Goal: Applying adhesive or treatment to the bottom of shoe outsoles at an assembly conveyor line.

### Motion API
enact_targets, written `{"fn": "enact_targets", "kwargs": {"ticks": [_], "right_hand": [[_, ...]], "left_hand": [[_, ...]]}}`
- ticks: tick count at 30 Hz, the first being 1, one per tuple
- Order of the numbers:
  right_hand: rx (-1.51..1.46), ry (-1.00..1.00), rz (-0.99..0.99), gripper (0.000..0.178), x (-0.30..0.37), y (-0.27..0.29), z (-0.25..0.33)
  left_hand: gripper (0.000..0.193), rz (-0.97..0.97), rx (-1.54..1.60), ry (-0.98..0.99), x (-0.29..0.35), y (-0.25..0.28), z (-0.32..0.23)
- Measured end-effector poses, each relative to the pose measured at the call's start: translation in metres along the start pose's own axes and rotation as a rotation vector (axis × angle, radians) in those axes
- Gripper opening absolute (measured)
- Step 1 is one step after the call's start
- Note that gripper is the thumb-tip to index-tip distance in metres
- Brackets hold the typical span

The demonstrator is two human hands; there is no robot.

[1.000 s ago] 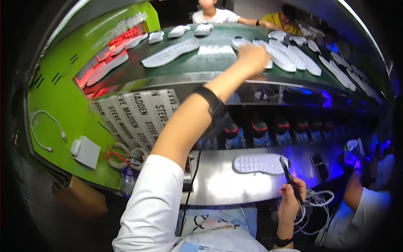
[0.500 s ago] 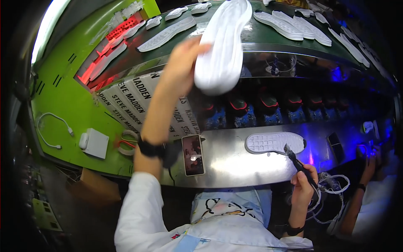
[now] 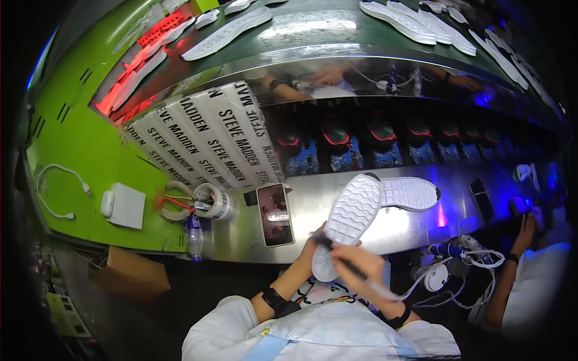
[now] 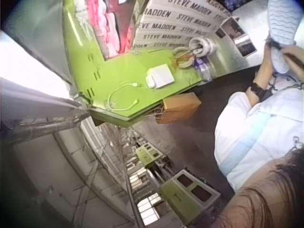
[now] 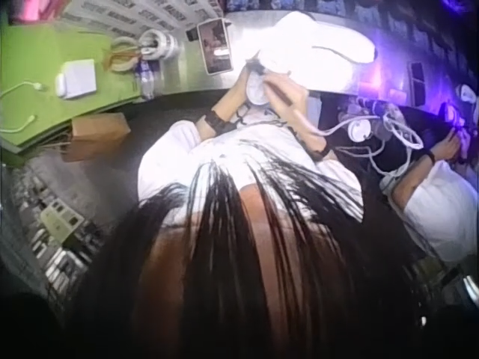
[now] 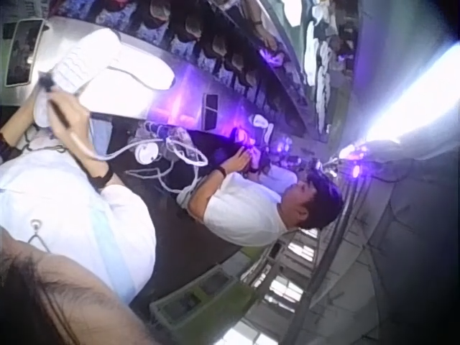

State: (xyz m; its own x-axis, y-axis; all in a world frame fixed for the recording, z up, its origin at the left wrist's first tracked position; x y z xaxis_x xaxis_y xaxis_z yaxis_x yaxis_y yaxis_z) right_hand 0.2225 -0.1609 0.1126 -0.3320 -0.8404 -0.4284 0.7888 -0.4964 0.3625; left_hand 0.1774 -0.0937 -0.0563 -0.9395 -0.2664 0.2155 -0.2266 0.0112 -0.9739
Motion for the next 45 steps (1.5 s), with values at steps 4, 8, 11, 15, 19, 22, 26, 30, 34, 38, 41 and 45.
{"fn": "enact_targets", "kwargs": {"ticks": [4, 8, 11, 15, 19, 22, 26, 30, 34, 38, 41, 45], "right_hand": [[-0.137, -0.351, -0.18, 0.018, -0.018, 0.017, -0.028], [-0.038, 0.097, 0.191, 0.02, 0.0, -0.028, 0.011], [-0.165, -0.181, -0.015, 0.019, -0.018, -0.002, -0.01], [-0.261, -0.139, 0.402, 0.017, 0.001, -0.031, 0.0], [-0.307, -0.178, 0.338, 0.017, -0.009, -0.022, -0.025], [-0.336, -0.145, 0.628, 0.017, 0.004, -0.028, -0.022], [-0.174, -0.041, 0.564, 0.016, -0.006, -0.022, -0.014], [-0.053, -0.042, 0.684, 0.02, -0.008, -0.012, -0.01], [0.09, 0.207, 0.626, 0.018, -0.008, 0.006, 0.0], [-0.254, -0.236, 0.389, 0.02, -0.014, 0.038, -0.044], [-0.267, -0.234, 0.16, 0.02, -0.017, 0.026, -0.042], [-0.725, -0.674, -0.002, 0.02, -0.015, 0.005, -0.078]], "left_hand": [[0.058, 0.119, 0.187, 0.045, 0.01, -0.008, -0.018], [0.054, 0.107, 0.015, -0.027, -0.009, -0.029, -0.027], [0.059, -0.028, -0.101, -0.246, -0.006, -0.031, -0.045], [0.057, 0.21, -0.147, -0.018, -0.008, -0.054, -0.044], [0.054, 0.249, -0.251, 0.203, -0.018, -0.066, -0.038], [0.043, -0.028, -0.503, 0.367, -0.024, -0.047, -0.026], [0.037, 0.029, -0.829, 0.555, -0.035, -0.025, -0.015], [0.03, -0.089, -0.855, 0.838, -0.028, -0.006, 0.002], [0.037, 0.096, -1.137, 0.907, -0.023, -0.021, -0.005], [0.064, 0.143, 0.151, 0.604, -0.019, -0.02, -0.011], [0.077, -0.048, -0.126, -0.007, -0.016, -0.013, -0.017], [0.06, 0.087, 0.041, -0.094, 0.008, -0.031, -0.016]]}}
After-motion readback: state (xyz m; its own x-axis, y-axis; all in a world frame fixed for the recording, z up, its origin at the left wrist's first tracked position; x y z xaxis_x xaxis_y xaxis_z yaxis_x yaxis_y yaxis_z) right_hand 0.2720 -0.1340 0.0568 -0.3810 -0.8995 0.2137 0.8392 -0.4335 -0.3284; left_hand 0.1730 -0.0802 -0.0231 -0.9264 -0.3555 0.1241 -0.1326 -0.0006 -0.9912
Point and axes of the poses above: each hand's wrist, its own x-axis away from the middle knuckle, its own y-axis out of the back of the hand, z = x × y, the point moved 9 cm from there along -x, towards the middle knuckle, and after that the axes turned 3 degrees about x, right-handed, at the moved point
